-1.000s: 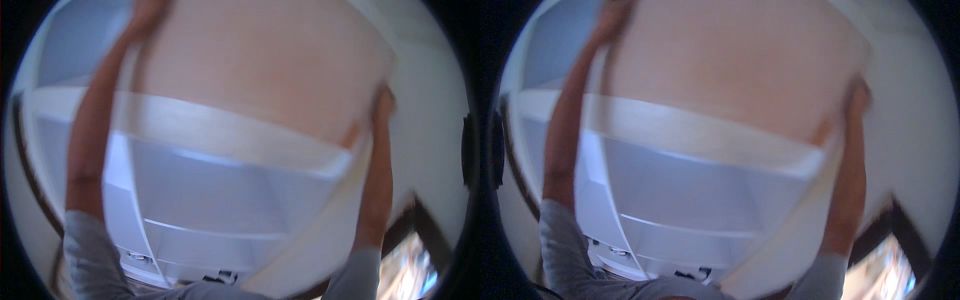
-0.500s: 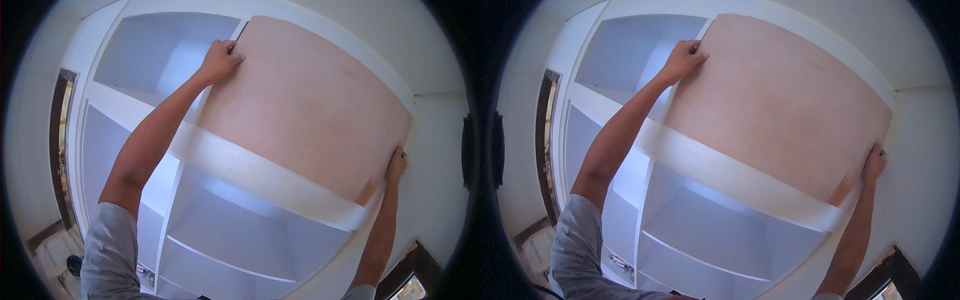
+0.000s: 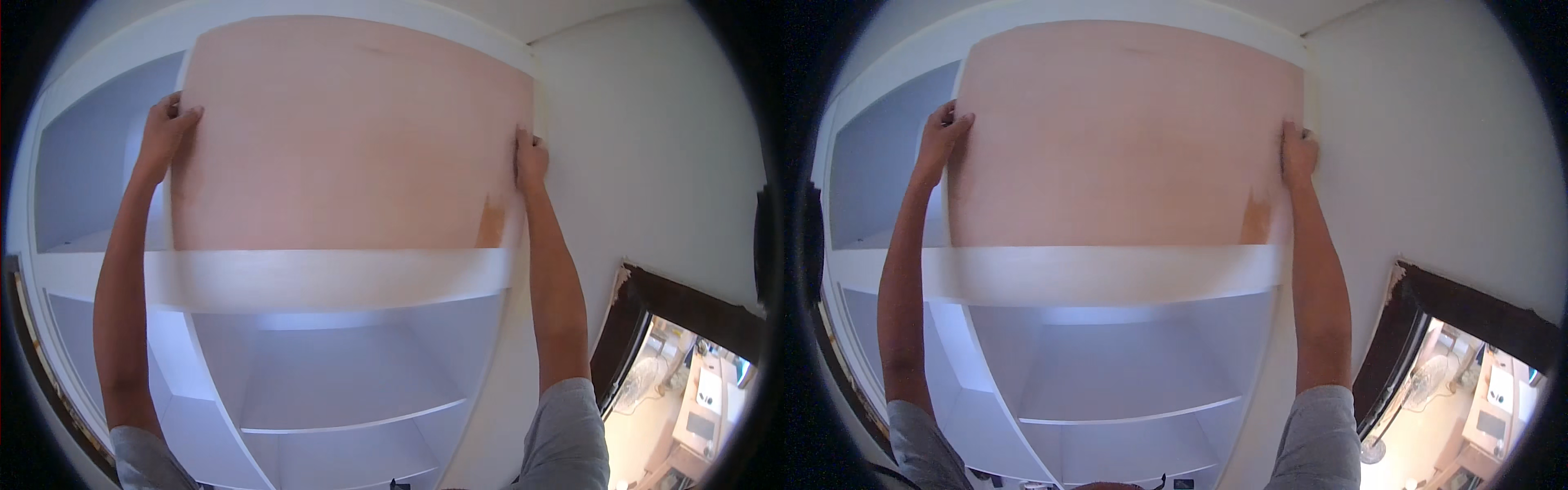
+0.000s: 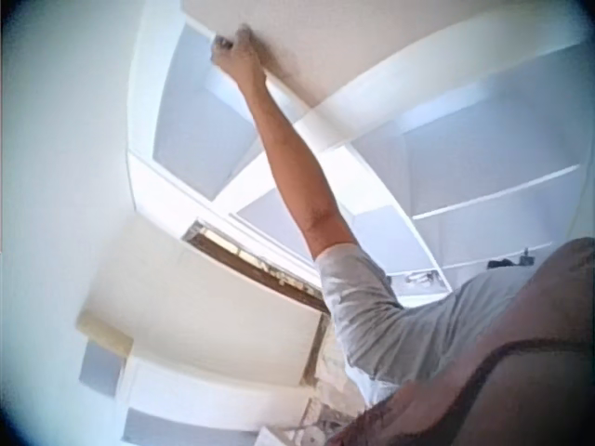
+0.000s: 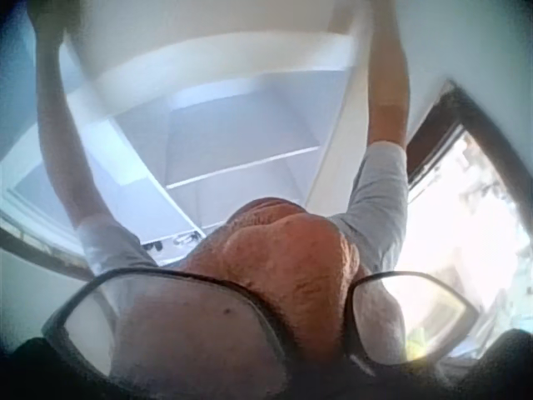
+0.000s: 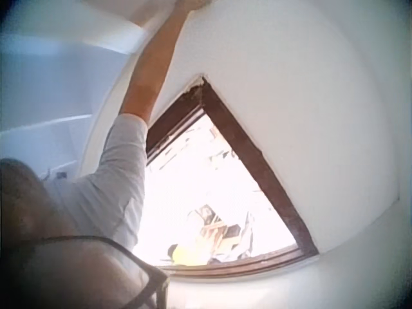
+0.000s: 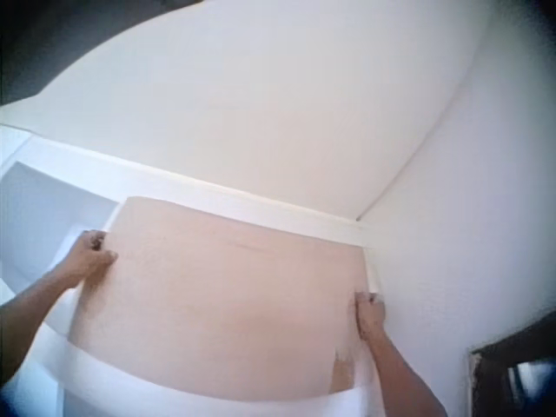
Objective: The person picks up a wooden board, lifts it to the top of a cabinet, and test-fits and aligns it against the upper curved frame before taking the board down.
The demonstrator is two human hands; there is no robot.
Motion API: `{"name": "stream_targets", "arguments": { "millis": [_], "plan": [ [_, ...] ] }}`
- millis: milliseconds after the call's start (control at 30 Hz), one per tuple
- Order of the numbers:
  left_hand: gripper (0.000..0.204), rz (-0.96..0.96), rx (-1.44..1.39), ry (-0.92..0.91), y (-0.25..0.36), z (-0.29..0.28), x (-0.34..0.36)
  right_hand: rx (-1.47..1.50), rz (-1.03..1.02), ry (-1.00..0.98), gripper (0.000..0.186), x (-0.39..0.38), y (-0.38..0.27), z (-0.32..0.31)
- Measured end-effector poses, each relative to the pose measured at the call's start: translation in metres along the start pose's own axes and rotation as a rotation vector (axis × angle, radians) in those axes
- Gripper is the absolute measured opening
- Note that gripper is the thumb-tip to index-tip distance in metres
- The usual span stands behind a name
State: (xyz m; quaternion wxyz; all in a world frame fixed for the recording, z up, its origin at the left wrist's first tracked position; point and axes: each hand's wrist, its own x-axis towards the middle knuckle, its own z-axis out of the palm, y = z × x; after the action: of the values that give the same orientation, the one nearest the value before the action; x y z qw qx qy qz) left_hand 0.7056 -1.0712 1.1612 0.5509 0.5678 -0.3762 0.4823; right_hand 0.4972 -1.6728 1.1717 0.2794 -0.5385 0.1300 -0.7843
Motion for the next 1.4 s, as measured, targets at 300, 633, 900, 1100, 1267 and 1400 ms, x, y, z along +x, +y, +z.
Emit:
{"name": "stream_targets", "arguments": {
  "millis": [300, 633, 900, 1100, 1267, 1400],
  "plan": [
    [0.057, -0.008, 0.116, 0.106, -0.043, 0.009, 0.019, -0.532, -0.640, -0.103, 0.047, 0.033, 0.042, -0.015],
    [0.060, 0.024, 0.053, 0.095, -0.025, -0.020, -0.012, 0.247, -0.047, -0.253, 0.065, 0.013, 0.015, 0.010],
    [0.049, -0.047, -0.134, 0.013, -0.040, -0.038, -0.009, 0.355, -0.032, -0.288, 0.069, 0.001, 0.007, 0.010],
    [0.047, -0.029, -0.073, -0.075, -0.016, -0.030, -0.017, 0.350, 0.033, -0.288, 0.070, 0.029, 0.030, -0.001],
    [0.048, -0.080, -0.047, -0.106, -0.024, -0.041, -0.004, 0.345, 0.005, -0.351, 0.063, 0.031, 0.021, -0.005],
    [0.047, -0.096, -0.036, -0.118, -0.032, -0.050, 0.000, 0.368, -0.022, -0.451, 0.065, 0.022, 0.020, 0.001]
  ]
}}
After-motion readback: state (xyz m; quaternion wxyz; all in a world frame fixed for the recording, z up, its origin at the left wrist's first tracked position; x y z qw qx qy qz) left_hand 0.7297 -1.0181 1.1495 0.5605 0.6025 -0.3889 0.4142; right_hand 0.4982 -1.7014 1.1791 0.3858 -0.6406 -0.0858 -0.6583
